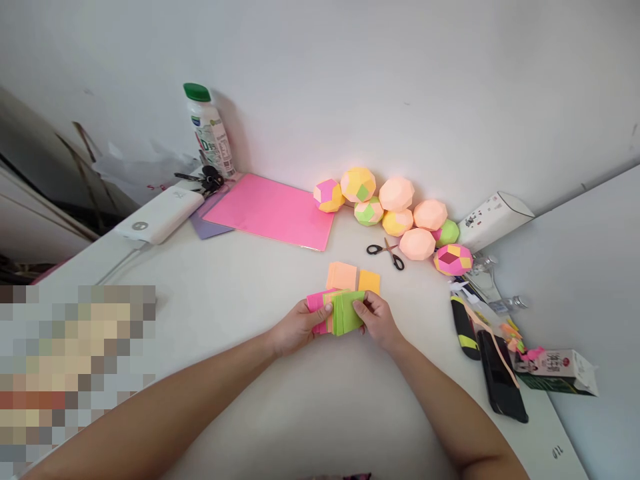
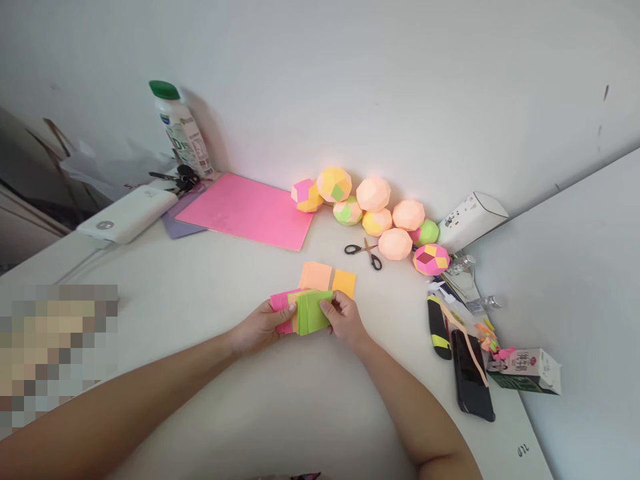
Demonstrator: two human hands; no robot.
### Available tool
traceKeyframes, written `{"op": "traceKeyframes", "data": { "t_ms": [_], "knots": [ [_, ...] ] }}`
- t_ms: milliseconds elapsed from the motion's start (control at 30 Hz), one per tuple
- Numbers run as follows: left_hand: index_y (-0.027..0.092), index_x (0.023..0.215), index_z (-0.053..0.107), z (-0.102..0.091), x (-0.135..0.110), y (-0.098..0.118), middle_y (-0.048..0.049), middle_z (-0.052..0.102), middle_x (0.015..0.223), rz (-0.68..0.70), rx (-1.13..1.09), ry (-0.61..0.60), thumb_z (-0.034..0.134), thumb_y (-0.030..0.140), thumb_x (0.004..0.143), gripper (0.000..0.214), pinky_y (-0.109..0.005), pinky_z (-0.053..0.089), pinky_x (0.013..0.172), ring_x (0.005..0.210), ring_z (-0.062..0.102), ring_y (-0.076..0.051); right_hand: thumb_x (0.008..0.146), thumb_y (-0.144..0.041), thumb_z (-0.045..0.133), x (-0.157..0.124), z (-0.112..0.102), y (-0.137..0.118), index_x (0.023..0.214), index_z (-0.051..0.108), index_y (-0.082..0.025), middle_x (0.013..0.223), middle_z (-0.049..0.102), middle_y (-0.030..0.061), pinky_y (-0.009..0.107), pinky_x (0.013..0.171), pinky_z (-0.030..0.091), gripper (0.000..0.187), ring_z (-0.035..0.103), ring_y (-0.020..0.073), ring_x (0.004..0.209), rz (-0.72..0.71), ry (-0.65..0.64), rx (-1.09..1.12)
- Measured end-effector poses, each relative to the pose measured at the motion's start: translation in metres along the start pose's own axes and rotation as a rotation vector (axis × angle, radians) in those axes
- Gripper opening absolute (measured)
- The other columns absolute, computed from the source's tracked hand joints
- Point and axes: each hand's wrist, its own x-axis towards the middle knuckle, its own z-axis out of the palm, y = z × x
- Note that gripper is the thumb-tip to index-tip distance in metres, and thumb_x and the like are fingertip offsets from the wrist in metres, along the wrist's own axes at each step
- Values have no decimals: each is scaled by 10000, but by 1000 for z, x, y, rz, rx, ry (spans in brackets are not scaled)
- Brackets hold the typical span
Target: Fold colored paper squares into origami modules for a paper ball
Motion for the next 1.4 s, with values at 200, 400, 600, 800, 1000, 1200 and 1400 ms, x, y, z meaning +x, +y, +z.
{"op": "traceKeyframes", "data": {
  "t_ms": [200,400,600,800,1000,1200,1400],
  "knots": [
    [145,1224,567,-1,0,0,-145,649,1179,5,6,-31,594,393,862,440,-420,472,933,1103,602,-283,762,-561,613,1,-1,1,742,490,-195,618,470,-54,221,351,381,387,435,81,435,-9,-20,13],
    [162,1235,564,-1,0,0,-138,648,1183,-1,20,-25,601,420,849,465,-420,467,937,1096,606,-276,757,-576,609,2,-2,1,759,501,-193,618,469,-52,222,357,382,398,432,85,446,5,-28,14],
    [224,1271,541,8,-2,-1,-87,658,1156,62,228,148,519,482,869,478,-356,525,802,980,639,-230,783,-561,589,-3,2,5,779,516,-194,622,444,-46,226,385,399,374,427,97,483,-13,-9,-50],
    [214,1184,605,8,-6,-7,-60,659,1111,323,687,434,412,365,902,373,-288,527,734,929,624,-194,829,-494,557,-10,10,4,733,491,-198,607,393,-50,229,445,353,319,378,96,501,-104,17,-161],
    [204,1137,601,9,-8,-5,-47,673,1074,380,849,472,381,314,904,339,-317,517,854,990,620,-193,840,-411,560,-15,16,3,721,502,-186,634,408,-38,230,507,309,261,350,101,561,-195,5,-177],
    [219,1165,585,12,-9,-5,-46,649,1148,383,858,383,357,340,918,358,-331,491,912,1052,595,-200,803,-462,573,-12,11,-7,713,537,-177,600,425,-35,229,495,319,301,366,100,545,-173,146,-131],
    [188,1181,588,4,-7,-4,-69,661,1078,279,792,513,414,396,897,393,-350,512,838,1009,600,-242,741,-483,615,8,-56,-36,735,564,-167,615,511,-21,226,480,349,320,440,112,543,-163,304,-302]
  ]
}}
